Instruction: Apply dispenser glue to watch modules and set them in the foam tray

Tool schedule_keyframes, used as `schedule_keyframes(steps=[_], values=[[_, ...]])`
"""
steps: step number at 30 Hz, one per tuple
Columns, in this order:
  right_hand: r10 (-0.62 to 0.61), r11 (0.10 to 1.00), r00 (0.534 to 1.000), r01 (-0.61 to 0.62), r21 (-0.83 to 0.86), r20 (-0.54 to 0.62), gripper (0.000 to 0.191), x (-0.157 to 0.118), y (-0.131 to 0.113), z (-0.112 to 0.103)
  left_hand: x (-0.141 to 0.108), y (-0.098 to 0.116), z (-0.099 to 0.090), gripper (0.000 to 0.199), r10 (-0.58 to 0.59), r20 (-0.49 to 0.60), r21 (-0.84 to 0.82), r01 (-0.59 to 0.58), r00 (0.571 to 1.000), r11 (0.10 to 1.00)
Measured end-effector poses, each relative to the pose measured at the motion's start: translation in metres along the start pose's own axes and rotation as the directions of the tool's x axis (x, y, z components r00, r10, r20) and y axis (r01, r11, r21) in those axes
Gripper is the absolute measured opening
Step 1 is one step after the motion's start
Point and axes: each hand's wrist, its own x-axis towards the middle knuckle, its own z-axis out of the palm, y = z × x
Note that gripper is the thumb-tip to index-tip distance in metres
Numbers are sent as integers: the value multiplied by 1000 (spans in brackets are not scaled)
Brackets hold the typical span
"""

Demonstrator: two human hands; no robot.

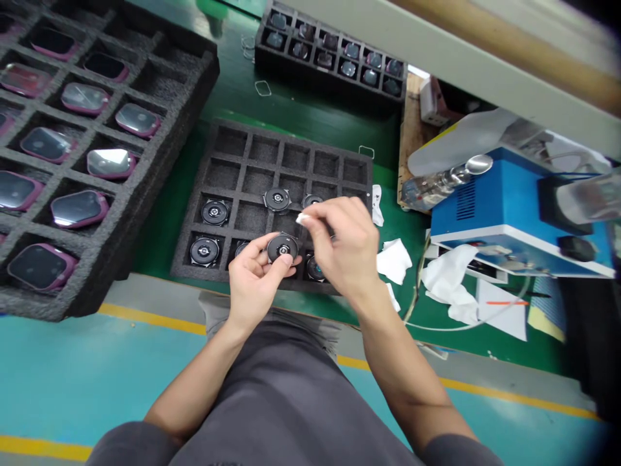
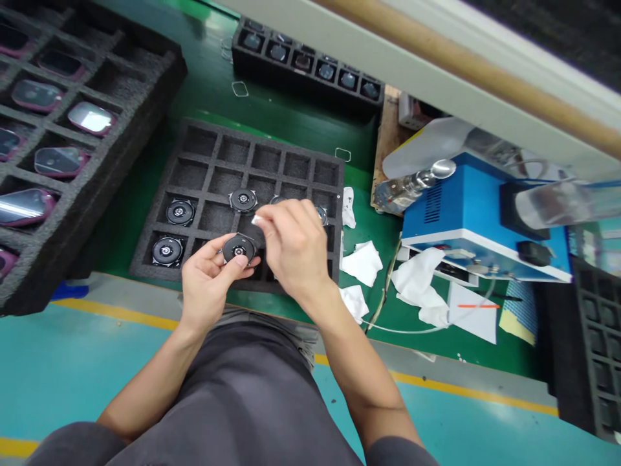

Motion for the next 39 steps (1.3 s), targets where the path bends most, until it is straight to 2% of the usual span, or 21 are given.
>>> schedule_keyframes(steps=[3,7,12,14,19,23,27,32,36,39], values=[[63,998,997,-61,35,-44,9,-14,-1,-10,1,0,-1,56,-18,-3,-22,18,1000,1000],[83,995,997,-83,63,1,6,-33,-13,-7,3,-2,1,54,9,-5,-2,-9,1000,1000],[53,996,998,-51,73,-25,11,-20,-22,14,2,-5,4,50,124,10,79,-125,992,989],[32,998,999,-31,62,-8,12,-17,-21,15,2,-5,3,51,128,-9,68,-127,992,990],[105,994,990,-104,-18,97,9,-40,-11,-4,1,-3,2,52,38,-42,-38,-39,998,998],[159,987,987,-159,-10,-2,5,-53,-3,-21,0,-1,2,51,8,-21,-70,-10,1000,997],[157,987,987,-157,30,-26,4,-49,-6,-22,0,-1,1,51,11,-15,-84,-12,1000,996],[99,988,995,-100,120,15,7,-34,-17,-2,0,-2,2,53,30,-17,-58,-31,999,998],[71,994,997,-71,84,10,11,-15,-17,12,1,-4,3,51,52,-8,-41,-52,999,998],[74,997,997,-75,15,24,11,-11,-11,8,0,-2,4,53,12,-8,-37,-12,1000,999]])
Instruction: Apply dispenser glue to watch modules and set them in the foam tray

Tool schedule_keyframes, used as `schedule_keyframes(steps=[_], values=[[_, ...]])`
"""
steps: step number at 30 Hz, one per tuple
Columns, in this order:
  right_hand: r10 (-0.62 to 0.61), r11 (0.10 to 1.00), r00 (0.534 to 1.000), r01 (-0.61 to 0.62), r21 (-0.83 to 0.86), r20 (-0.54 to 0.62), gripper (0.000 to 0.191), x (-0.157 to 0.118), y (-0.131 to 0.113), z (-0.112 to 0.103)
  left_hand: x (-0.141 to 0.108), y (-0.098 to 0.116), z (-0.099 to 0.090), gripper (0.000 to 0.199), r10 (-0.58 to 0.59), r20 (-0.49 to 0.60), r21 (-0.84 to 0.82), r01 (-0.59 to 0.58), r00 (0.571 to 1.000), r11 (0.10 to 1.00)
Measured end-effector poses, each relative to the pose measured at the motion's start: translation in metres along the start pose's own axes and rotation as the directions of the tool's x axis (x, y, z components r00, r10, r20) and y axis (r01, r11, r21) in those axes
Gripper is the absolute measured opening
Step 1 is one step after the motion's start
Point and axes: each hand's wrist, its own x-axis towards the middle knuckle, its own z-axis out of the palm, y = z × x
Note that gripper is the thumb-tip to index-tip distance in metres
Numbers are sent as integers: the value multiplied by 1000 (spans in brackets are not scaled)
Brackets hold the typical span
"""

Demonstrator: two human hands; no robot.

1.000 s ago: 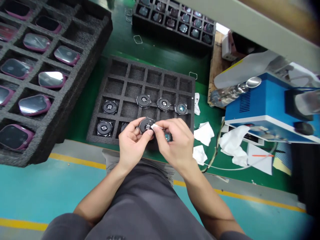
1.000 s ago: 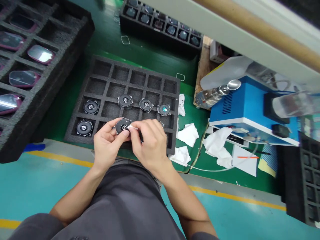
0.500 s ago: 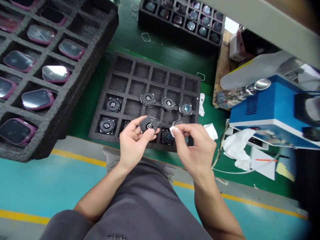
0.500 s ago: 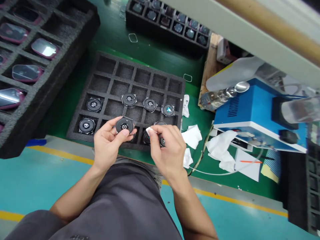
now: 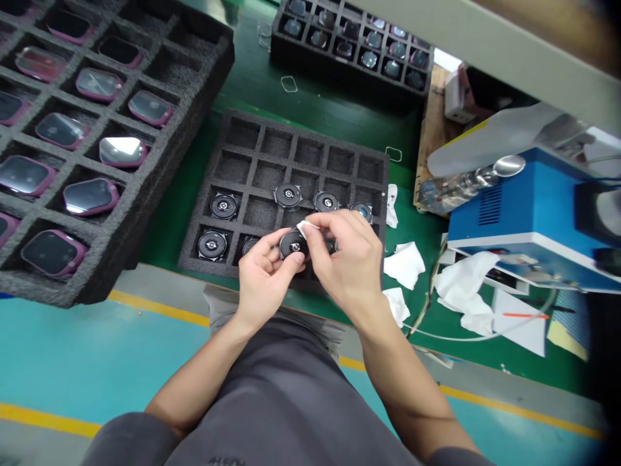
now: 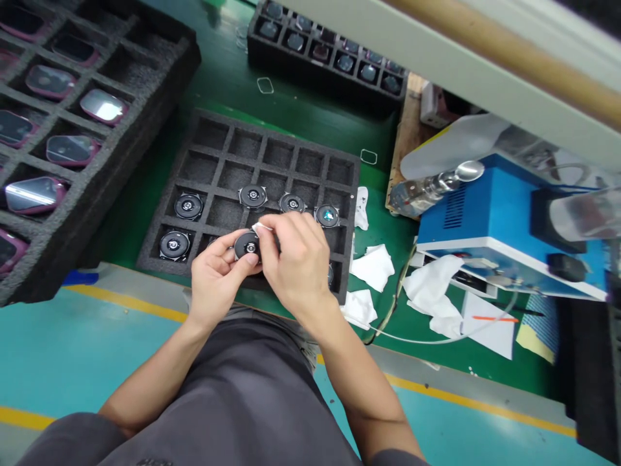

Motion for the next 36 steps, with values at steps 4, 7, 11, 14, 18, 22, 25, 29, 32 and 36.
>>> schedule_keyframes(steps=[4,7,11,14,18,22,25,29,32,36], values=[[20,998,998,-24,-57,-67,7,-14,4,-19,-1,3,-1,57,-40,-4,-18,40,999,999],[0,1000,1000,0,-20,-9,6,-23,0,-23,0,3,-1,59,-32,-8,-10,31,999,999],[-63,998,995,63,5,77,13,-12,-3,-8,2,1,-1,57,6,24,31,-7,1000,1000],[-59,998,997,61,-32,41,14,8,3,-2,0,2,-1,51,1,73,87,-8,997,996],[-19,1000,994,20,13,-103,12,18,15,-21,1,12,-7,42,108,17,245,-109,994,963],[89,994,977,-76,76,-193,11,-3,27,-49,19,30,-17,38,468,-22,729,-306,883,612],[160,985,961,-140,102,-224,12,-21,34,-62,34,39,-17,33,517,40,934,-215,855,285],[211,976,945,-187,116,-251,12,-34,42,-71,42,37,-10,26,503,40,990,-103,864,97],[233,970,937,-207,125,-260,12,-40,48,-74,42,32,-7,28,517,59,998,-71,854,3],[261,963,932,-235,129,-251,13,-46,54,-74,38,34,-12,37,557,80,993,-15,826,-120]])
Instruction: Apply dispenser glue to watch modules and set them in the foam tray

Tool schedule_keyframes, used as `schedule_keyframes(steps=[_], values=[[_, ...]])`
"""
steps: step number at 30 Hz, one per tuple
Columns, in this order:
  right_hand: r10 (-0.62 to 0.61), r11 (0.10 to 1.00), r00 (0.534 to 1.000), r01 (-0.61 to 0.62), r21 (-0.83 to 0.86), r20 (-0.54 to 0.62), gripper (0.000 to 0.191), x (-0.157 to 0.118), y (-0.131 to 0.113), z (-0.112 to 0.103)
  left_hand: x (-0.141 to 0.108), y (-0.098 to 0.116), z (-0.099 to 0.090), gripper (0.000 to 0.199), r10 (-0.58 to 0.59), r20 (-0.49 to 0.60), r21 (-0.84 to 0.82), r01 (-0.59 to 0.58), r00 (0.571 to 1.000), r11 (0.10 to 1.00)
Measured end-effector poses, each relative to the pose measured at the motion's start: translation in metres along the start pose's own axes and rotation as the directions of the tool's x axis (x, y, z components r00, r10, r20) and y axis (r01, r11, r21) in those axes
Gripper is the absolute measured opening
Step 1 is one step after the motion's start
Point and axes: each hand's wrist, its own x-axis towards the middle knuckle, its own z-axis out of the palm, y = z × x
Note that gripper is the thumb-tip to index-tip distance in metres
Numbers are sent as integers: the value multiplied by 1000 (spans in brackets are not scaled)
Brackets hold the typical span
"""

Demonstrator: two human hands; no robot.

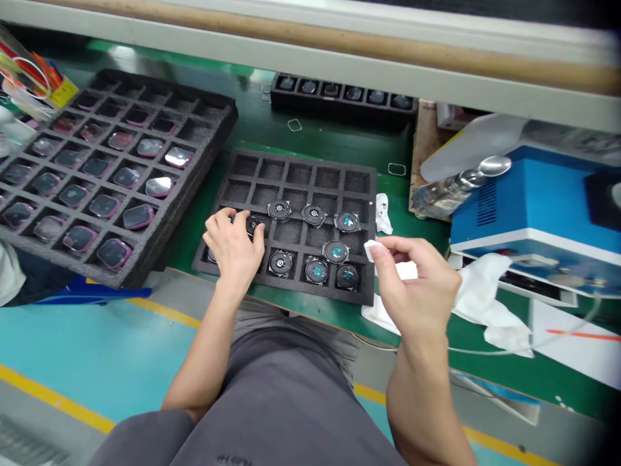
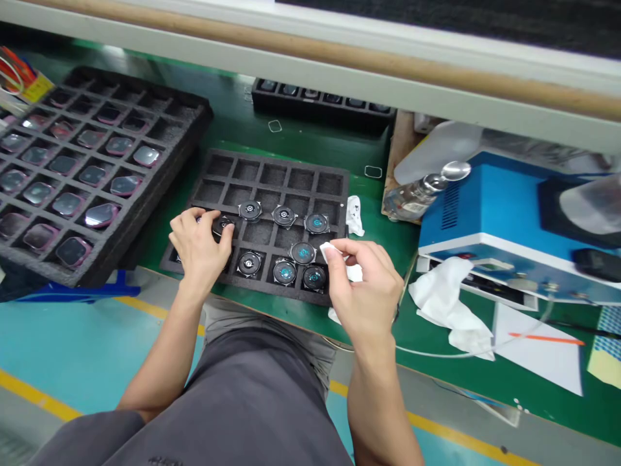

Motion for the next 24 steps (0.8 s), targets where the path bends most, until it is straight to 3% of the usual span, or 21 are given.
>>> schedule_keyframes(steps=[4,10,15,20,24], values=[[27,999,1000,-27,-23,7,16,-3,6,2,1,-10,-3,47,-7,4,24,7,1000,1000],[41,999,999,-41,-29,9,16,-3,4,4,-2,-10,-8,38,56,60,32,-58,997,998],[42,993,996,-51,-109,-80,16,5,6,-8,-1,-6,-16,36,160,144,37,-167,977,985],[21,965,975,-77,-250,-221,16,60,38,-38,16,-3,-18,35,230,153,33,-237,961,971],[48,908,977,-129,-398,-207,10,127,74,-58,22,2,-13,41,312,162,58,-325,936,944]])
